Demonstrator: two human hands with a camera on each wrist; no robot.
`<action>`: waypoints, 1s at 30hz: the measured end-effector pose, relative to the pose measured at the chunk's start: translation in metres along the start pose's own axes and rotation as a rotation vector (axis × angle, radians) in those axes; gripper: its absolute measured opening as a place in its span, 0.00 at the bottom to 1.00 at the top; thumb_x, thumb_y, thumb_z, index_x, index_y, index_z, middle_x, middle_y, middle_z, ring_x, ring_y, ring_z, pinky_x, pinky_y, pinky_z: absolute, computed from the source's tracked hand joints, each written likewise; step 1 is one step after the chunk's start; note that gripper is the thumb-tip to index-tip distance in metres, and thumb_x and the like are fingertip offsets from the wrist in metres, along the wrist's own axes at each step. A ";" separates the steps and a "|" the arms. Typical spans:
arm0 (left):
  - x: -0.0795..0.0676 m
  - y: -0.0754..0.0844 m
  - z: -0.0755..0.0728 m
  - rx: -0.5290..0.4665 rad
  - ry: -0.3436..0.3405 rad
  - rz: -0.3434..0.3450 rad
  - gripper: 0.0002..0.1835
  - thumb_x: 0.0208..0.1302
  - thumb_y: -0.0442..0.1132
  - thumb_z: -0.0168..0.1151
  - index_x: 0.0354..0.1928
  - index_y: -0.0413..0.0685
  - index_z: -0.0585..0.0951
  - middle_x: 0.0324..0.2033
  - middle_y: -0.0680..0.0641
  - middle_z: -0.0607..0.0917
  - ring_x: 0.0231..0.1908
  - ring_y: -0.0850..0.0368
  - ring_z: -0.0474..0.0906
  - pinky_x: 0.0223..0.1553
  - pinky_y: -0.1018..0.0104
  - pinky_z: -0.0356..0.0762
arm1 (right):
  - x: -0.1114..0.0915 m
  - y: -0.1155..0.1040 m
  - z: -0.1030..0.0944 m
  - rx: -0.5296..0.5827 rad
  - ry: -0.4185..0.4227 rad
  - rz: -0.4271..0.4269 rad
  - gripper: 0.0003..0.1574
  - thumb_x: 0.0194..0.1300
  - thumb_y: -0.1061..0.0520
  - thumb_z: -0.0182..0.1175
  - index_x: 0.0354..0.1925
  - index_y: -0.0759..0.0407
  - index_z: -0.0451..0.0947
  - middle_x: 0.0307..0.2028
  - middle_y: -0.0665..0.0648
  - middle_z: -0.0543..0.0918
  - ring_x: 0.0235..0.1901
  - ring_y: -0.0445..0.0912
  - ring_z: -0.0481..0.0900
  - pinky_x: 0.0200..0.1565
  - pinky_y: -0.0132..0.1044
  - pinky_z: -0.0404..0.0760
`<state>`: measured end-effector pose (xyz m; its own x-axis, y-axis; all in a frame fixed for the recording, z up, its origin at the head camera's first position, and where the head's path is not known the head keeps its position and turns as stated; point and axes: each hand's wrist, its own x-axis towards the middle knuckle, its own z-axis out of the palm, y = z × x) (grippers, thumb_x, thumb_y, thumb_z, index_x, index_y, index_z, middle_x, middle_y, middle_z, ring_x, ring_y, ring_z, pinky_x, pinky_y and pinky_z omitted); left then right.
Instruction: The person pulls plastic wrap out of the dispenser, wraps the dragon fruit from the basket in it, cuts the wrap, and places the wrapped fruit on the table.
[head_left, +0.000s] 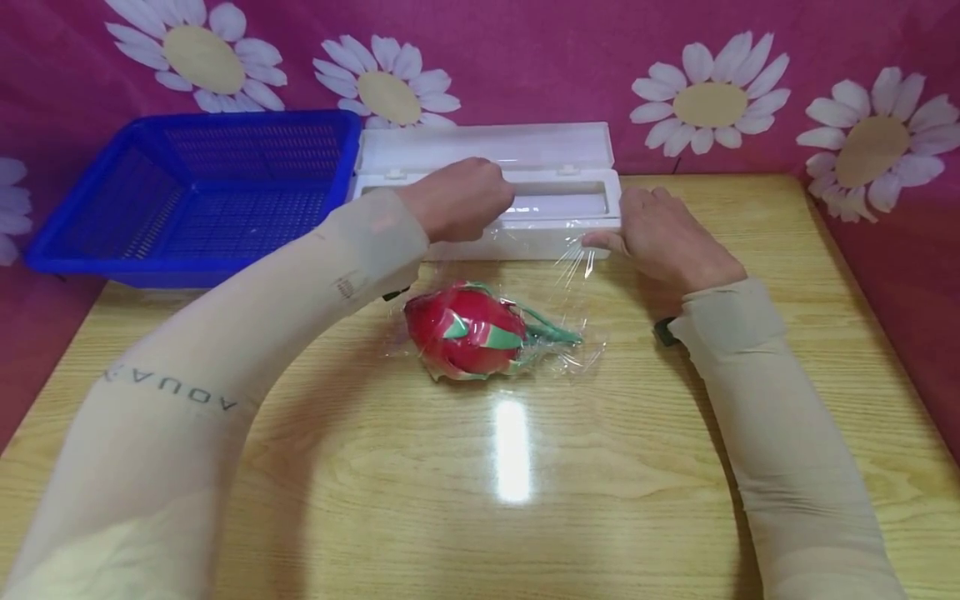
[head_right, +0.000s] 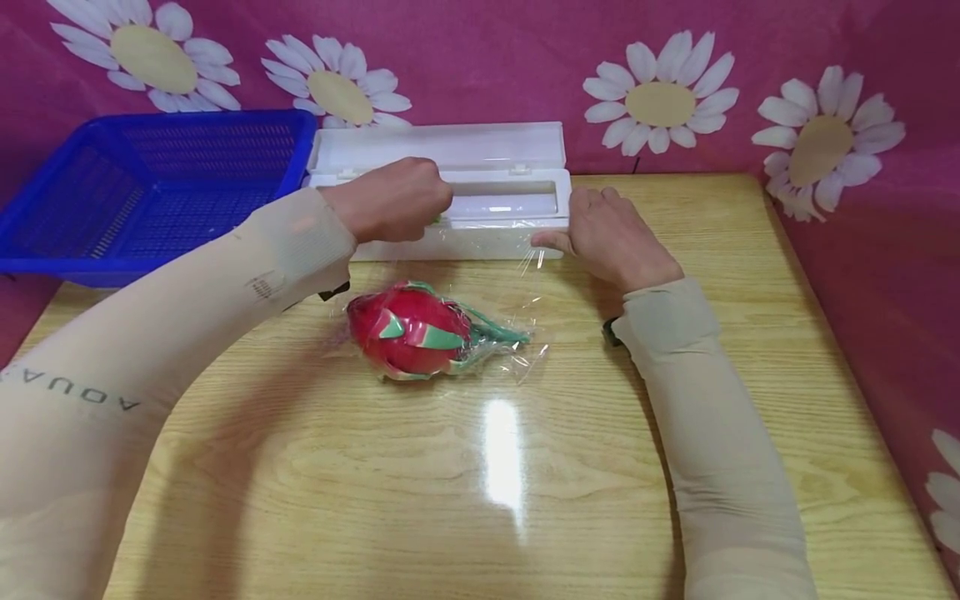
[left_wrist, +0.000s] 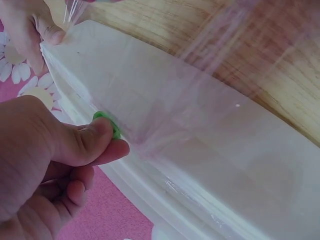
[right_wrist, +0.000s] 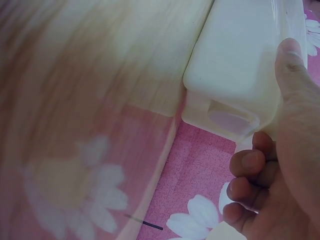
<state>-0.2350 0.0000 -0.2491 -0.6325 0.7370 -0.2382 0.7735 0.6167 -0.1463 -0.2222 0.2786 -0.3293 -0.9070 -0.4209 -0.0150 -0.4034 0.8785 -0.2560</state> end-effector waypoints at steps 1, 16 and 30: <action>0.001 0.000 -0.001 0.000 -0.001 0.000 0.12 0.71 0.29 0.58 0.50 0.33 0.86 0.43 0.35 0.89 0.47 0.40 0.86 0.58 0.51 0.84 | 0.000 0.000 0.000 0.003 0.004 -0.004 0.46 0.72 0.26 0.52 0.59 0.65 0.68 0.37 0.63 0.75 0.36 0.56 0.71 0.42 0.48 0.73; 0.001 -0.002 0.000 -0.077 0.011 -0.015 0.13 0.70 0.29 0.56 0.50 0.32 0.85 0.43 0.35 0.89 0.46 0.40 0.86 0.57 0.51 0.84 | 0.000 0.002 0.001 0.030 0.014 -0.023 0.44 0.72 0.27 0.53 0.64 0.62 0.68 0.38 0.61 0.77 0.35 0.55 0.72 0.41 0.48 0.74; 0.001 -0.002 0.000 -0.143 0.012 -0.050 0.13 0.69 0.29 0.58 0.51 0.34 0.85 0.43 0.37 0.89 0.44 0.43 0.84 0.56 0.53 0.84 | 0.002 0.001 0.001 0.034 0.002 -0.014 0.46 0.71 0.26 0.53 0.64 0.63 0.68 0.35 0.60 0.75 0.33 0.53 0.72 0.38 0.45 0.73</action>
<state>-0.2375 -0.0008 -0.2494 -0.6714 0.7069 -0.2225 0.7279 0.6854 -0.0194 -0.2243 0.2789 -0.3304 -0.9014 -0.4328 -0.0088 -0.4122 0.8643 -0.2884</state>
